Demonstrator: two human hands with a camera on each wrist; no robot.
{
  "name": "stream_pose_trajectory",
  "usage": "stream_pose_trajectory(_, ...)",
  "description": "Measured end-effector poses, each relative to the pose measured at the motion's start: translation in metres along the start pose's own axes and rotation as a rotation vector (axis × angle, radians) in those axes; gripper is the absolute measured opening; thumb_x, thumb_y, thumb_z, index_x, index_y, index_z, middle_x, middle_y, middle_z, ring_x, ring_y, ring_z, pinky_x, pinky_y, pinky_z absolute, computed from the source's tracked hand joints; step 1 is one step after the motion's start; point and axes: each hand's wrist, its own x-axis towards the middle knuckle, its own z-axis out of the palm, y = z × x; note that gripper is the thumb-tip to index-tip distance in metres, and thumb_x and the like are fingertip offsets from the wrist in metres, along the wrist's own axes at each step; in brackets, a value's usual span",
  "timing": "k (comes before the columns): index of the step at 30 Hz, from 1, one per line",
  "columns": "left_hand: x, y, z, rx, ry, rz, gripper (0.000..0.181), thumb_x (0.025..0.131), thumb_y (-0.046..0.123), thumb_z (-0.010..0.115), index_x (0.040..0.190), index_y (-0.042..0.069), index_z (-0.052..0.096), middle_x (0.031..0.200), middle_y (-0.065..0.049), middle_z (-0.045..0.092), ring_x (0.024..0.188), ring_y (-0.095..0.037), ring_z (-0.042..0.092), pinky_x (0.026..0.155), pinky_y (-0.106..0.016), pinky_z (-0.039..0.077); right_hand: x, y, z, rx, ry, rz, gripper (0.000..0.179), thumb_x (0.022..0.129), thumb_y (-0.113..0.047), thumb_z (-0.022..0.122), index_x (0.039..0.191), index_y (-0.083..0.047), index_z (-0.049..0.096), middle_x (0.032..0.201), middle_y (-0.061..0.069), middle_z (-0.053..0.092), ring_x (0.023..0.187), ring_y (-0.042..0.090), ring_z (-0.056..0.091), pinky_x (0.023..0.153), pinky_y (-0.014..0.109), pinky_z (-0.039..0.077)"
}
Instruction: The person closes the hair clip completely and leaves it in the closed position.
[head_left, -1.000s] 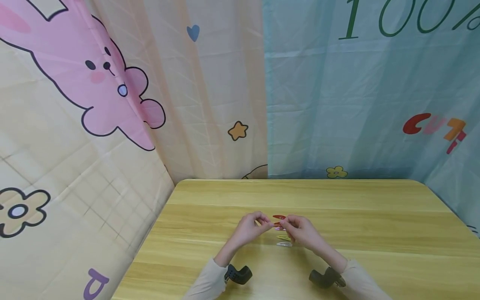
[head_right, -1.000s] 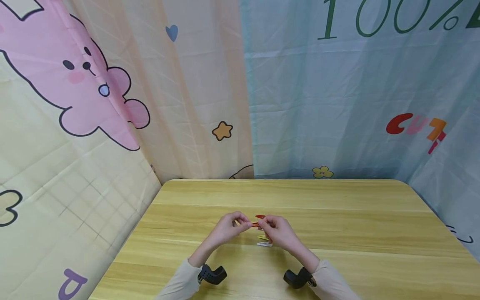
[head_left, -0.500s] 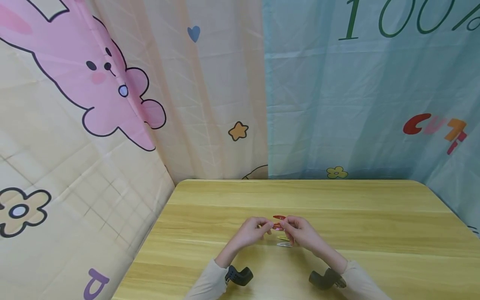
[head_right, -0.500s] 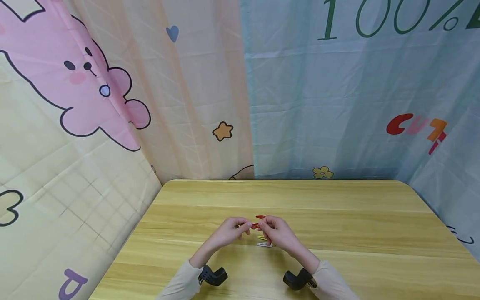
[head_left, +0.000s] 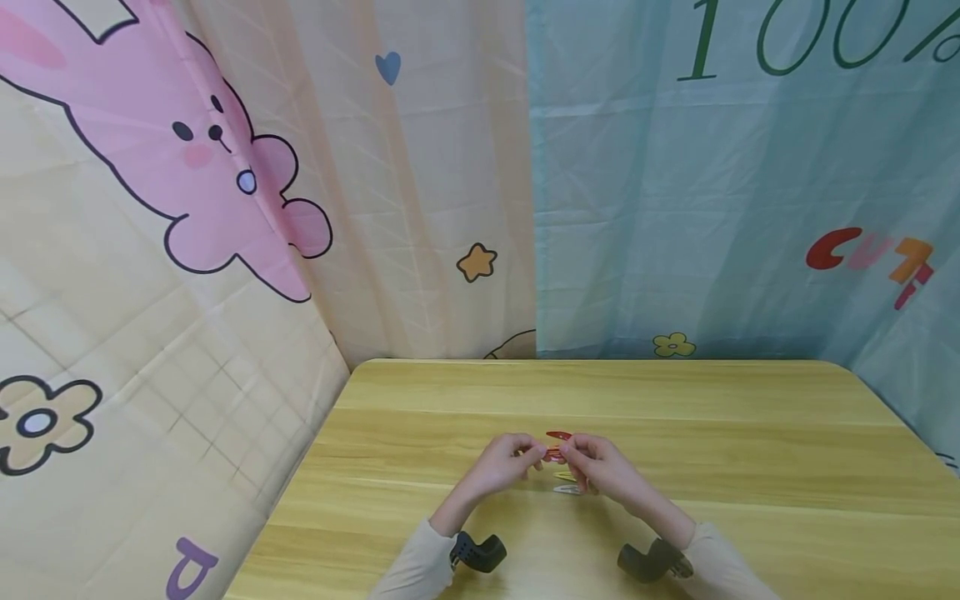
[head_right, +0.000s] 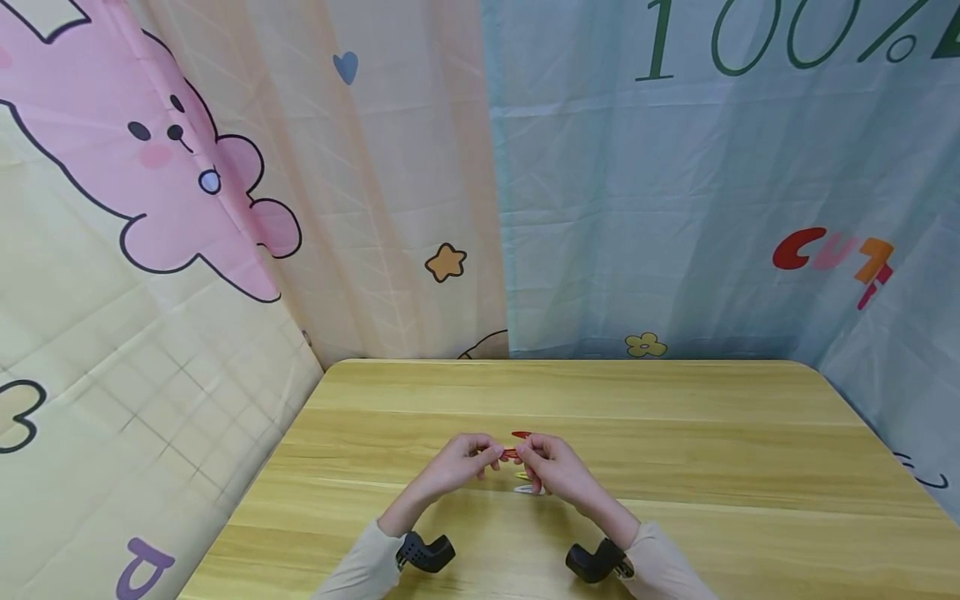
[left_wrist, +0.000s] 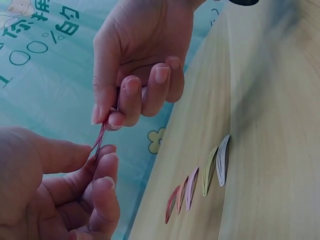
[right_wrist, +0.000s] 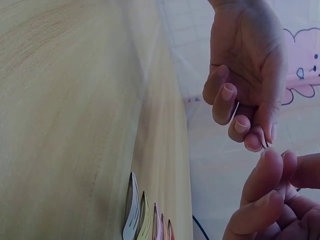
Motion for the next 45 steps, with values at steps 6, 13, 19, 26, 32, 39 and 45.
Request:
stream_pose_trajectory(6,0.0,0.001,0.0,-0.04,0.007,0.017,0.019,0.097,0.019,0.055,0.092,0.006,0.067,0.081,-0.011,0.064,0.068,-0.033,0.057,0.053,-0.023,0.042,-0.001,-0.001,0.001,0.004,-0.003,-0.006,0.031,0.099,-0.026,0.052,0.095,0.004,0.053,0.065,0.003,0.049,0.052,0.018,0.044,0.044,0.023,0.031)
stream_pose_trajectory(13,0.0,0.003,0.0,-0.088,0.009,0.03,0.018,0.097,0.017,0.055,0.091,0.003,0.066,0.079,-0.006,0.061,0.066,-0.024,0.055,0.055,-0.024,0.042,-0.001,-0.002,0.001,0.015,-0.013,-0.024,0.029,0.1,-0.025,0.049,0.093,0.003,0.052,0.066,0.005,0.05,0.052,0.016,0.046,0.044,0.025,0.032)
stream_pose_trajectory(19,0.0,0.003,-0.001,-0.13,0.001,0.027,0.018,0.098,0.016,0.053,0.091,0.003,0.064,0.078,-0.001,0.058,0.063,-0.014,0.051,0.055,-0.024,0.041,0.001,-0.001,0.001,0.061,-0.027,-0.047,0.031,0.101,-0.023,0.048,0.091,0.006,0.049,0.065,0.005,0.049,0.051,0.016,0.046,0.044,0.026,0.033)
stream_pose_trajectory(26,0.001,0.001,-0.001,-0.162,-0.006,0.038,0.018,0.098,0.014,0.053,0.09,0.002,0.063,0.077,-0.003,0.057,0.063,-0.013,0.051,0.058,-0.028,0.044,0.001,0.001,0.0,0.104,-0.046,-0.076,0.033,0.101,-0.022,0.048,0.091,0.009,0.048,0.065,0.006,0.05,0.051,0.015,0.045,0.045,0.024,0.033)
stream_pose_trajectory(32,0.0,0.0,-0.001,-0.192,-0.017,0.034,0.018,0.098,0.013,0.053,0.089,0.001,0.063,0.077,-0.003,0.057,0.064,-0.014,0.051,0.065,-0.041,0.047,0.001,0.004,0.0,0.109,-0.066,-0.077,0.034,0.101,-0.025,0.049,0.095,0.009,0.048,0.068,0.004,0.049,0.052,0.012,0.045,0.046,0.024,0.032)
stream_pose_trajectory(39,-0.001,-0.001,-0.001,-0.253,-0.029,0.014,0.018,0.098,0.012,0.053,0.09,-0.002,0.062,0.079,-0.006,0.056,0.066,-0.02,0.05,0.061,-0.031,0.039,0.003,0.007,-0.002,0.179,-0.104,-0.082,0.039,0.1,-0.027,0.049,0.096,0.011,0.045,0.07,0.002,0.049,0.055,0.009,0.044,0.05,0.022,0.037)
stream_pose_trajectory(45,-0.001,0.0,-0.001,-0.277,-0.018,-0.001,0.021,0.098,0.012,0.053,0.093,-0.006,0.06,0.079,-0.007,0.056,0.067,-0.023,0.049,0.054,-0.024,0.034,0.003,0.008,-0.003,0.243,-0.115,-0.068,0.028,0.1,-0.027,0.05,0.093,0.001,0.049,0.069,0.0,0.049,0.055,0.009,0.046,0.053,0.023,0.04)
